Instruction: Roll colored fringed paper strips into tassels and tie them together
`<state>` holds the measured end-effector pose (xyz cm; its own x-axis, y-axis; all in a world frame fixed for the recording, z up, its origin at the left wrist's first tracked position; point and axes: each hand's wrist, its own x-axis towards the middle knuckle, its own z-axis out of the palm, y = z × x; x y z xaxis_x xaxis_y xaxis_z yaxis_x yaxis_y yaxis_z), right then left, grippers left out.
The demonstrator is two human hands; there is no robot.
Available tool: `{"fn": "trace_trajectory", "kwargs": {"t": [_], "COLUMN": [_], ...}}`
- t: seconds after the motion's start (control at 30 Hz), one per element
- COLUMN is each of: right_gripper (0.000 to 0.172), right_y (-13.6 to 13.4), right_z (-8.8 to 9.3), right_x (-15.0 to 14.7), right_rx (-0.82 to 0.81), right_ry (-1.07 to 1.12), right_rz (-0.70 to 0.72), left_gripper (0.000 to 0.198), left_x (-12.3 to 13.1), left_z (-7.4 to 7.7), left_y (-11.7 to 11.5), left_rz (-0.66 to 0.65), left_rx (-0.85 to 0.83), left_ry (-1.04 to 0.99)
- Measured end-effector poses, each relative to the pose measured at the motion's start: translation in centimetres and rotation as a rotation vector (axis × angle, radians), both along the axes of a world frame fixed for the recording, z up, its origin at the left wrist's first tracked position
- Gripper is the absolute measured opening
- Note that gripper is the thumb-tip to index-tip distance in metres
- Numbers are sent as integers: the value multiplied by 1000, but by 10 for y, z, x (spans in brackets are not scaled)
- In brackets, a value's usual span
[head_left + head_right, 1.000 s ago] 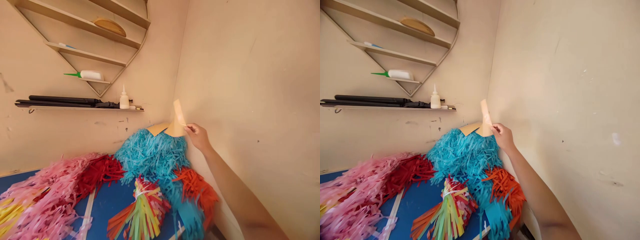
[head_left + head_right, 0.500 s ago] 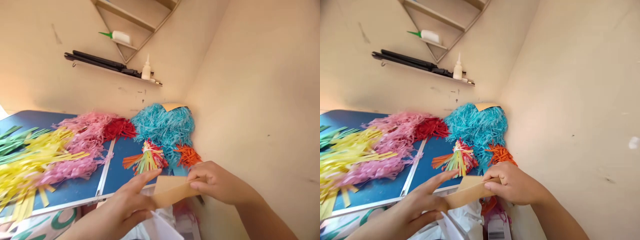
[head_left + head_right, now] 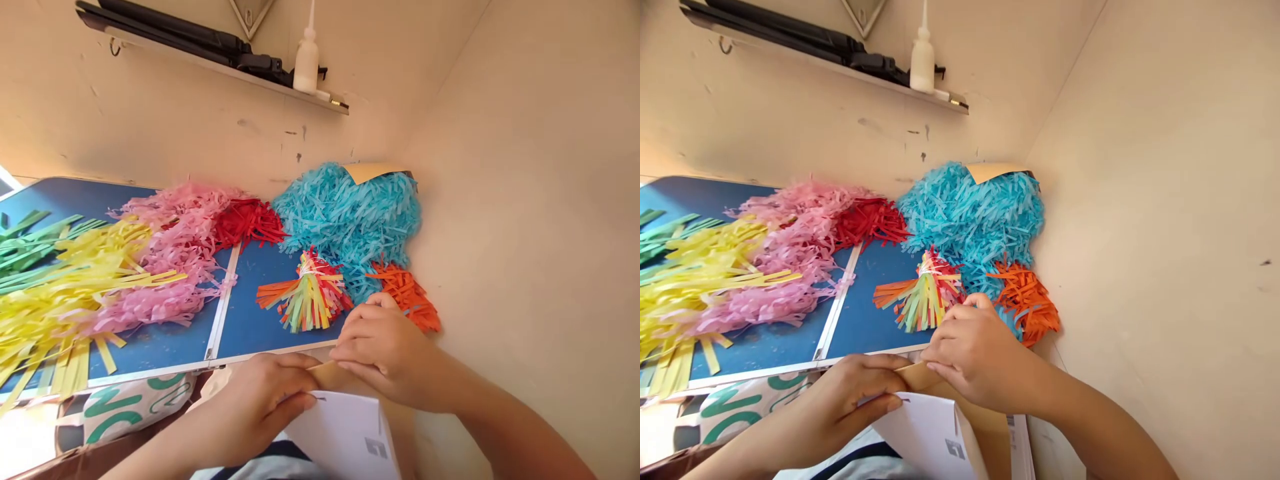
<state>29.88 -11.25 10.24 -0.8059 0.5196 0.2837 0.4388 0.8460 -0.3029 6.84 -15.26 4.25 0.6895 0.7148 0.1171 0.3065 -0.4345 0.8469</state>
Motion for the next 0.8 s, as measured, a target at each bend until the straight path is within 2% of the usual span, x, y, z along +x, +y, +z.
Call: {"fn": "trace_trajectory", "kwargs": {"t": [0.23,0.37,0.43,0.5,0.57,0.63,0.7,0.73,0.8], "right_gripper": [15,15,14,14,19,22,23,24,26], "right_y": [5,4,7,12,19,22,15,8,-14], "right_z": [-12,-17,-22,-30,-36,-39,-42,-44,-57], "right_x": [-1,-3,-3,1,13,30,45,48,41], "right_rx": [162,190,120,-63,-310,-466,-458,-426,-426], "right_ry": [55,81,116,203,417,752,1031,1097,1090], "right_rz": [70,88,100,97,2,-193,-409,-494,-588], "left_gripper": [23,23,23,25,27,29,32,34,35], "left_x": [-6,-7,-8,-8,-10,-11,-11,-11,-10], "left_z": [-4,-5,-6,-8,-12,-19,-30,-35,-47], "left_y": [3,5,5,5,5,6,9,11,13], "left_rz": [14,23,31,41,69,143,258,321,443], "left_rx": [-55,-69,-84,-97,-85,-59,-36,-27,5], "left_ry": [-63,-70,-74,-73,-58,-42,-33,-32,-21]}}
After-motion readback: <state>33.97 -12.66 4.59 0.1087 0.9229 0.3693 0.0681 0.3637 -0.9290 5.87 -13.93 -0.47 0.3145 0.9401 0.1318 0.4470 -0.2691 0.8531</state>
